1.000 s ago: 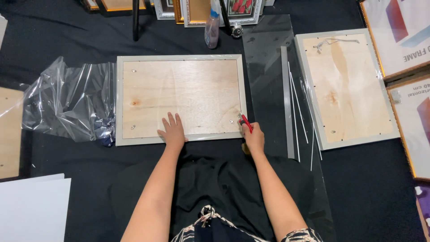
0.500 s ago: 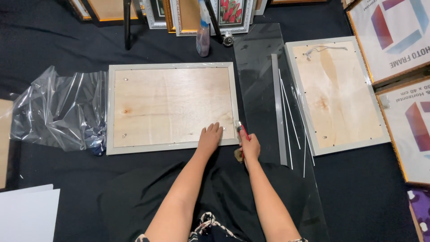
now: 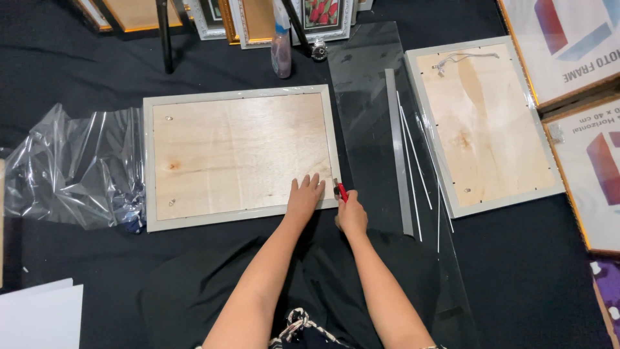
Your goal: Cutting plastic wrap around a wooden picture frame backing using a utility knife
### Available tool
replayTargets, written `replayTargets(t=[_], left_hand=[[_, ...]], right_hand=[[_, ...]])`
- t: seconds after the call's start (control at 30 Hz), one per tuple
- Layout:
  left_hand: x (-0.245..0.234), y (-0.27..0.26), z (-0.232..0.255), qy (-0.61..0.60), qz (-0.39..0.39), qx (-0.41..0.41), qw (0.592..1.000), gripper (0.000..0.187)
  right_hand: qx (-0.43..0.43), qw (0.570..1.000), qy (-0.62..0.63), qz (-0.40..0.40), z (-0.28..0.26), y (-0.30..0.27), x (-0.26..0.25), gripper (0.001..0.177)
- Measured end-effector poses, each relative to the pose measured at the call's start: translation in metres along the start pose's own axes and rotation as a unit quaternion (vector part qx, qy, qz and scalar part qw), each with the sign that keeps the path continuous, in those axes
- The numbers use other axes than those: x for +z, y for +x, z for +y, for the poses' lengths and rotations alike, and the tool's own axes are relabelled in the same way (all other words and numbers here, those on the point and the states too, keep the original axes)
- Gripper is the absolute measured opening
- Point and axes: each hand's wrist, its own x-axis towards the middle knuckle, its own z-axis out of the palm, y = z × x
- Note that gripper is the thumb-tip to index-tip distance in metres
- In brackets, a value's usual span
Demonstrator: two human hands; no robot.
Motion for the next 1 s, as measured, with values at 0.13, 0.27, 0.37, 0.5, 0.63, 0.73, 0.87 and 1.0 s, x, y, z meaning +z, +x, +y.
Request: replayTargets(t=[0.13, 0.27, 0.37, 0.5, 0.63, 0.73, 0.87, 1.0], left_hand=[[0.006, 0.004, -0.002, -0.012, -0.012, 0.007, 1.0, 0.055], [0.009, 0.004, -0.008, -0.034, 0.001, 0.01, 0.999, 0.047], [0.011, 0.004, -0.01, -0.036, 0.002, 0.017, 0.999, 0.044], [0.006, 0.0, -0.01, -0.031, 0.002, 0.018, 0.999, 0.044], [0.004, -0.005, -0.01, -0.031, 0.007, 0.024, 0.999, 0.045], [0.013, -0.002, -0.009, -0.026, -0.011, 0.022, 0.999, 0.052], [0.013, -0.001, -0.005, -0.015, -0.016, 0.029, 0.999, 0.071], [0.005, -0.004, 0.0, 0.004, 0.013, 0.036, 0.999, 0.069]], right_hand=[[0.002, 1.0, -0.001, -0.001, -0.005, -0.008, -0.001, 0.038], [0.002, 1.0, -0.025, -0.008, -0.004, -0.005, 0.001, 0.04], [0.006, 1.0, 0.001, -0.015, -0.001, -0.001, 0.004, 0.04], [0.017, 0.997, 0.071, -0.02, 0.017, 0.025, 0.014, 0.045], [0.019, 1.0, 0.008, -0.006, 0.011, 0.016, 0.003, 0.044], [0.013, 1.0, 0.019, 0.018, 0.002, 0.003, -0.004, 0.044], [0.038, 0.995, 0.094, 0.015, 0.024, 0.035, 0.008, 0.047], [0.08, 0.984, 0.156, 0.023, 0.017, 0.027, -0.001, 0.039]])
